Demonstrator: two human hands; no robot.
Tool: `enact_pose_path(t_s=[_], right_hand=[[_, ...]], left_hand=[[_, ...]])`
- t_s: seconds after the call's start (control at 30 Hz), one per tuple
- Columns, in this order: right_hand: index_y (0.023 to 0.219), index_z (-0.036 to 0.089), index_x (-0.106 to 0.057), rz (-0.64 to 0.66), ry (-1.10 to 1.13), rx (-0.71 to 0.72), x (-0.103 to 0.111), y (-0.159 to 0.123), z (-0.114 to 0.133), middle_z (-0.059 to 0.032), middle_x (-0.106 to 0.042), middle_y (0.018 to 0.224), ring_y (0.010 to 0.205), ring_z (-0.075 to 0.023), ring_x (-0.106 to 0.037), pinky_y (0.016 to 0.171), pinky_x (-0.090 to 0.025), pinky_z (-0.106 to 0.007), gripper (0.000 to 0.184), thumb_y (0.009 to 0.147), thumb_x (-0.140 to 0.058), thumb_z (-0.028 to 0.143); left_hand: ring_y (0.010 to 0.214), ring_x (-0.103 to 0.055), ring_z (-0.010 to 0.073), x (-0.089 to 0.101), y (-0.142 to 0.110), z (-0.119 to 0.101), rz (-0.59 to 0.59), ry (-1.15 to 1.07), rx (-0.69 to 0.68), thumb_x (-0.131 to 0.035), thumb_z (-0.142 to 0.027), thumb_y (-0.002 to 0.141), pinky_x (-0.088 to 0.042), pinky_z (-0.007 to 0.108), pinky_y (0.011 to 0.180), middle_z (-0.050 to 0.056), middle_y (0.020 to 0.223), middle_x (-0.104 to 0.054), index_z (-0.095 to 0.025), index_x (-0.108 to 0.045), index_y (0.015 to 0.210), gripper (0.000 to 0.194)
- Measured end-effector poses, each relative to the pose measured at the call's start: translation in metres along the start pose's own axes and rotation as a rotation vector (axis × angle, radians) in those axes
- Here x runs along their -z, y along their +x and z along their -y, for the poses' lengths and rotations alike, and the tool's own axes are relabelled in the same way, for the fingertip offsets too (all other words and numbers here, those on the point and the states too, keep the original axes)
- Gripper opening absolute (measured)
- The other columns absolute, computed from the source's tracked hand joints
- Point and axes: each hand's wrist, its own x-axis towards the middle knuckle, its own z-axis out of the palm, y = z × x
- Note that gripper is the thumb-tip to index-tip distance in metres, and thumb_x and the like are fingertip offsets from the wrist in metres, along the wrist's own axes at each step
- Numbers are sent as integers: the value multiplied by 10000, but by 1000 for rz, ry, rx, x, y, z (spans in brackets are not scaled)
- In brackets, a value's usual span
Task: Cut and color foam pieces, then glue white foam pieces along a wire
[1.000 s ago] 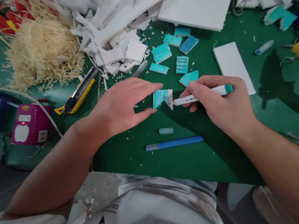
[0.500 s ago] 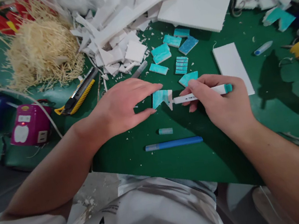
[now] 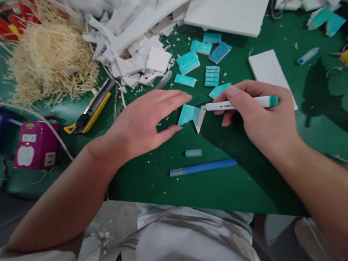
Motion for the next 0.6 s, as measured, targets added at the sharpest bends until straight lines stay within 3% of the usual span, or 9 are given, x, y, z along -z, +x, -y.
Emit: enact_pose_path(t_s=[0.3, 0.47, 0.6], right_hand=[[665, 275, -811, -3, -17, 11, 0, -1, 0, 40, -688, 552, 486, -97, -626, 552, -507, -258, 307, 915, -668, 169], [744, 291, -845, 43, -24, 102, 3, 1, -11, 35, -668, 534, 512, -119, -630, 569, -534, -274, 239, 955, -735, 315], [766, 280, -844, 25, -78, 83, 3, -1, -8, 33, -672, 554, 516, -126, -624, 587, -550, -298, 226, 946, -772, 396]], left_hand=[[1426, -634, 306, 4, 1, 1, 17, 42, 39, -711, -266, 1025, -520, 448, 1202, 153, 1505, -687, -122, -575, 1554, 564], [1419, -632, 291, 3, 2, 0, 22, 21, 26, -678, -244, 1035, -525, 421, 1185, 153, 1505, -684, -122, -554, 1575, 567], [1396, -646, 290, 3, 1, 0, 27, 23, 15, -659, -244, 1047, -525, 423, 1173, 155, 1471, -708, -122, -573, 1560, 535]])
